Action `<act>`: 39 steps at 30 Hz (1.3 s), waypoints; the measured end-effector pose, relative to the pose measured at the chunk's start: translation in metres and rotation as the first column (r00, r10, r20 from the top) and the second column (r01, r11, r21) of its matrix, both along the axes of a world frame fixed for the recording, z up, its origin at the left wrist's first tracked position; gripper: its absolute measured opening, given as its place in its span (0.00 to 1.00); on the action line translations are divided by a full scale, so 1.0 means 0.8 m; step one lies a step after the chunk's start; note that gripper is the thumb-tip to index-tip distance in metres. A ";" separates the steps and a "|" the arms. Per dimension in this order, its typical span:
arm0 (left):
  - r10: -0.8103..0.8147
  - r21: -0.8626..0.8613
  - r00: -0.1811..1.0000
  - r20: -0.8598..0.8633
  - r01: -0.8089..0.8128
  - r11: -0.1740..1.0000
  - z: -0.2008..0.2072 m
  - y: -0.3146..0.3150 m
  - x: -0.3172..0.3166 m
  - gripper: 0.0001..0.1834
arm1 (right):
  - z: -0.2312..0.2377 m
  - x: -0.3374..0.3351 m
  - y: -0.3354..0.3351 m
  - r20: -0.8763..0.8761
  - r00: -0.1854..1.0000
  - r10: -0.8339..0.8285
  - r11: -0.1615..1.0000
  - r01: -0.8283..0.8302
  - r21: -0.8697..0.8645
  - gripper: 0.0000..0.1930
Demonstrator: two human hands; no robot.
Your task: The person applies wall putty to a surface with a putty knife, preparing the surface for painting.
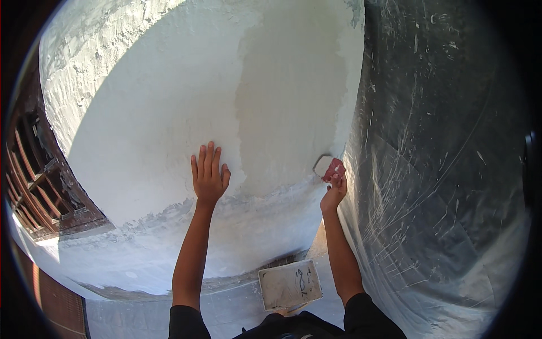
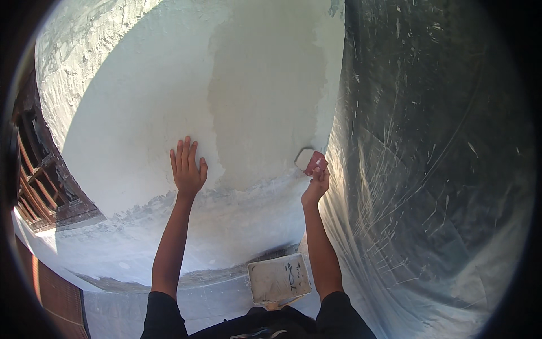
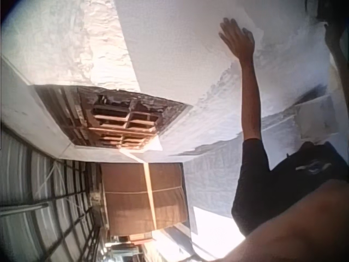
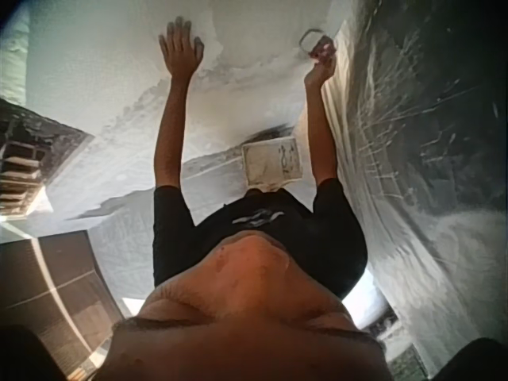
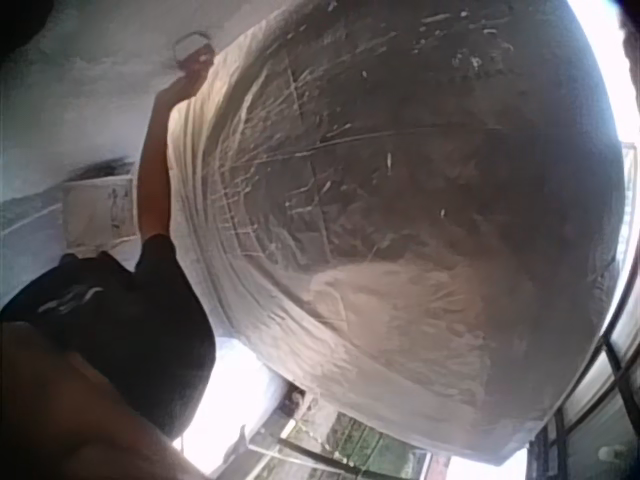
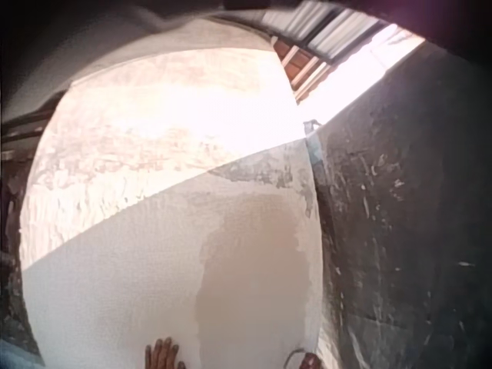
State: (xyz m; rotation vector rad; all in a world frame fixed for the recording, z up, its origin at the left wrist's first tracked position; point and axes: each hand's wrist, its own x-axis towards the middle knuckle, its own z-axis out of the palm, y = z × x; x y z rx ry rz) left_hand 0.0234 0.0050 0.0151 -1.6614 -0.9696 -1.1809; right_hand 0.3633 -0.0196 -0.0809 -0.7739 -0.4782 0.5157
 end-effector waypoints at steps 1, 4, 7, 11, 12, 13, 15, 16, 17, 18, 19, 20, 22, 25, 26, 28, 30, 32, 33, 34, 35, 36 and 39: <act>-0.008 -0.001 1.000 0.004 0.008 1.000 0.000 0.000 0.002 0.25 | -0.004 -0.003 0.000 0.001 1.000 -0.006 1.000 0.006 0.001 0.16; -0.015 -0.005 1.000 0.006 0.015 1.000 0.001 0.000 0.002 0.25 | -0.013 -0.035 0.006 0.296 0.895 0.334 0.917 -0.381 0.120 0.17; -0.024 -0.008 1.000 0.007 0.024 1.000 0.002 0.001 0.001 0.25 | -0.013 -0.038 0.024 0.318 0.911 0.261 0.952 -0.298 0.074 0.15; -0.023 0.014 0.999 0.031 0.023 1.000 0.003 -0.001 0.005 0.24 | -0.013 0.012 0.020 -0.141 0.984 0.105 0.992 -0.094 0.081 0.16; -0.016 0.019 0.999 0.032 0.015 1.000 0.004 -0.002 0.003 0.24 | -0.011 0.015 0.017 -0.131 0.987 0.092 0.990 -0.077 0.114 0.14; -0.006 0.014 1.000 0.029 0.005 1.000 0.002 -0.002 0.002 0.24 | -0.006 0.008 0.013 -0.129 0.987 0.095 0.990 -0.080 0.116 0.14; -0.001 0.009 1.000 0.027 0.001 1.000 0.002 -0.002 0.000 0.24 | 0.002 -0.012 0.005 0.088 0.973 0.215 0.968 -0.224 0.112 0.15; -0.004 0.008 0.999 0.032 0.003 1.000 0.002 -0.002 0.000 0.24 | 0.004 -0.022 0.008 0.236 0.940 0.246 0.947 -0.286 0.148 0.16; -0.005 0.007 0.999 0.036 0.005 1.000 0.002 -0.002 0.000 0.24 | 0.008 -0.035 0.007 0.250 0.922 0.295 0.932 -0.336 0.139 0.18; -0.008 0.005 0.999 0.036 0.008 1.000 0.003 -0.002 0.001 0.24 | 0.008 -0.035 0.011 0.318 0.906 0.278 0.941 -0.323 0.099 0.18; -0.018 0.006 0.999 0.038 0.017 1.000 0.003 0.000 0.003 0.24 | 0.004 -0.034 0.019 0.384 0.885 0.262 0.950 -0.307 0.059 0.19; -0.031 0.009 0.999 0.041 0.030 0.999 0.004 0.000 0.006 0.23 | 0.003 -0.023 0.027 0.325 0.927 0.189 0.966 -0.235 0.109 0.19; -0.022 0.006 0.999 0.033 0.022 1.000 0.003 -0.003 0.001 0.23 | 0.004 -0.003 0.025 0.174 0.980 0.096 0.987 -0.116 0.109 0.17; -0.028 0.013 0.999 0.032 0.028 1.000 0.004 -0.002 0.003 0.23 | 0.004 0.027 0.009 -0.058 0.998 -0.008 0.997 0.012 0.072 0.16; -0.030 0.014 0.999 0.029 0.030 0.999 0.004 -0.002 0.002 0.23 | 0.005 0.021 0.002 -0.049 0.999 0.008 0.996 -0.003 0.091 0.15; -0.025 0.015 0.999 0.029 0.025 1.000 0.004 -0.003 -0.001 0.23 | -0.005 -0.007 -0.001 0.106 0.987 0.121 0.985 -0.133 0.113 0.15; -0.030 0.005 0.999 0.026 0.030 1.000 0.002 -0.004 -0.002 0.23 | -0.017 -0.035 0.004 0.354 0.901 0.250 0.953 -0.294 0.075 0.15; -0.046 -0.003 0.999 0.006 0.046 0.999 0.003 -0.001 -0.001 0.25 | -0.026 -0.043 0.015 0.458 0.843 0.282 0.946 -0.323 0.013 0.17; -0.057 -0.004 0.998 0.004 0.057 0.998 0.003 0.000 0.003 0.25 | -0.027 -0.033 0.016 0.456 0.847 0.273 0.950 -0.313 0.012 0.17; -0.066 -0.007 0.998 -0.001 0.066 0.998 0.003 -0.001 0.002 0.25 | -0.028 -0.020 0.020 0.383 0.904 0.192 0.975 -0.221 0.034 0.17; -0.069 -0.011 0.998 -0.006 0.069 0.998 0.003 -0.002 0.000 0.25 | -0.024 -0.011 0.019 0.306 0.945 0.111 0.990 -0.131 0.046 0.17; -0.065 -0.012 0.998 -0.007 0.065 0.998 0.003 -0.003 -0.001 0.25 | -0.022 -0.001 0.015 0.186 0.978 0.094 0.994 -0.101 0.033 0.17; -0.060 -0.003 0.998 0.018 0.060 0.998 0.005 -0.005 0.002 0.24 | -0.028 0.027 0.000 -0.088 0.996 -0.014 0.999 0.018 0.043 0.16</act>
